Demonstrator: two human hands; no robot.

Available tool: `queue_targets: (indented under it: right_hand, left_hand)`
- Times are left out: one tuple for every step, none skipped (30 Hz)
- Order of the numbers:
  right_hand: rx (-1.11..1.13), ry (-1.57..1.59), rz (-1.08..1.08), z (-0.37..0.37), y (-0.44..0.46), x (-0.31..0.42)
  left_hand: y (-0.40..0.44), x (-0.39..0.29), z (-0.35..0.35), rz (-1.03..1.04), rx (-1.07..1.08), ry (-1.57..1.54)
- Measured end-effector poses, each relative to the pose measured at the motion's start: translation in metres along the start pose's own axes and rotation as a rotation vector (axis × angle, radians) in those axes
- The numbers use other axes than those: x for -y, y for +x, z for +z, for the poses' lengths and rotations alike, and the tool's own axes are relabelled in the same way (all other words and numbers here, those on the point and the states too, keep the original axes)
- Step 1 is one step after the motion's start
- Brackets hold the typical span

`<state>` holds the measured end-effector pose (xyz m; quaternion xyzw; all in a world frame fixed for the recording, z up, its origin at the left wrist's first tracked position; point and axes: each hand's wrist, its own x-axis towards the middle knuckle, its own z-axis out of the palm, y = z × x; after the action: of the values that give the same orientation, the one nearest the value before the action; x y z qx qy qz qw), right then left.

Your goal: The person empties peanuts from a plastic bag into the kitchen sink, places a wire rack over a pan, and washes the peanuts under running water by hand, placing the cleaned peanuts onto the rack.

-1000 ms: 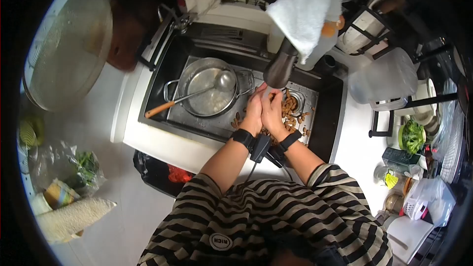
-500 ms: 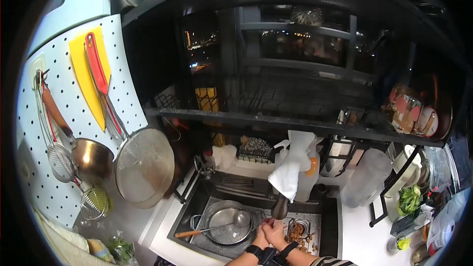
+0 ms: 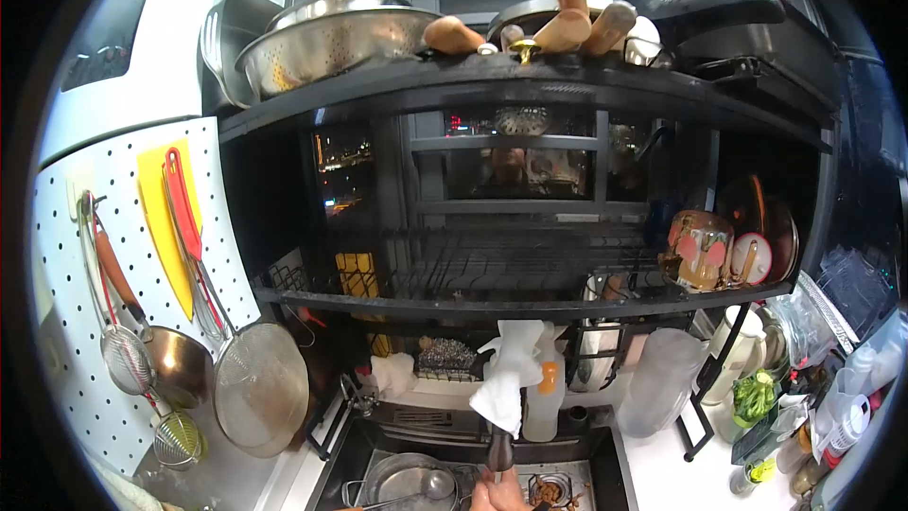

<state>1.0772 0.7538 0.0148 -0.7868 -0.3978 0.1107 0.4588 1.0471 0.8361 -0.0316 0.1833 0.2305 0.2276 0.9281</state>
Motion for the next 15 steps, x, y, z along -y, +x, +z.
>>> queue_targets:
  right_hand:
    - [-0.045,0.013,0.061,0.009,0.017,-0.018]
    - [-0.089,0.029,0.126,0.017,0.028,-0.034]
    - [-0.086,0.02,0.111,0.021,0.034,-0.043]
    - [-0.084,0.012,0.099,0.023,0.037,-0.048]
    - [-0.08,0.005,0.086,0.025,0.039,-0.053]
    - [0.089,0.156,0.063,-0.012,0.017,-0.004]
    - [0.079,0.015,-0.068,0.009,0.014,-0.027]
    - [0.07,-0.13,-0.201,0.038,0.005,-0.058]
    - [0.064,-0.275,-0.333,0.043,-0.003,-0.057]
    - [0.06,-0.135,-0.251,0.042,-0.001,-0.059]
    - [0.057,0.007,-0.166,0.039,0.004,-0.062]
    - [0.055,0.151,-0.077,0.029,0.011,-0.05]
    - [0.099,0.15,-0.023,0.012,0.019,-0.039]
    - [0.143,0.146,0.032,-0.006,0.028,-0.026]
    - [0.188,0.14,0.086,-0.024,0.037,-0.013]
  left_hand:
    - [0.0,0.001,0.004,-0.001,0.001,0.001]
    - [0.0,0.0,0.008,-0.001,-0.001,-0.002]
    - [0.0,0.0,0.01,-0.003,-0.002,-0.003]
    - [0.0,0.001,0.013,-0.007,-0.005,-0.001]
    - [0.0,0.002,0.014,-0.007,-0.008,-0.001]
    - [0.001,0.002,0.014,-0.008,-0.01,-0.001]
    - [0.0,0.001,0.016,-0.005,-0.01,0.001]
    - [-0.001,0.001,0.017,-0.003,-0.012,0.0]
    - [-0.001,0.0,0.017,0.0,-0.013,-0.005]
    - [-0.001,0.001,0.017,-0.001,-0.012,-0.008]
    - [-0.001,0.002,0.017,0.002,-0.014,-0.012]
    - [-0.001,0.003,0.016,0.006,-0.015,-0.011]
    - [0.001,0.004,0.015,0.01,-0.017,-0.013]
    - [0.001,0.006,0.013,0.013,-0.017,-0.014]
    - [0.001,0.008,0.011,0.017,-0.019,-0.015]
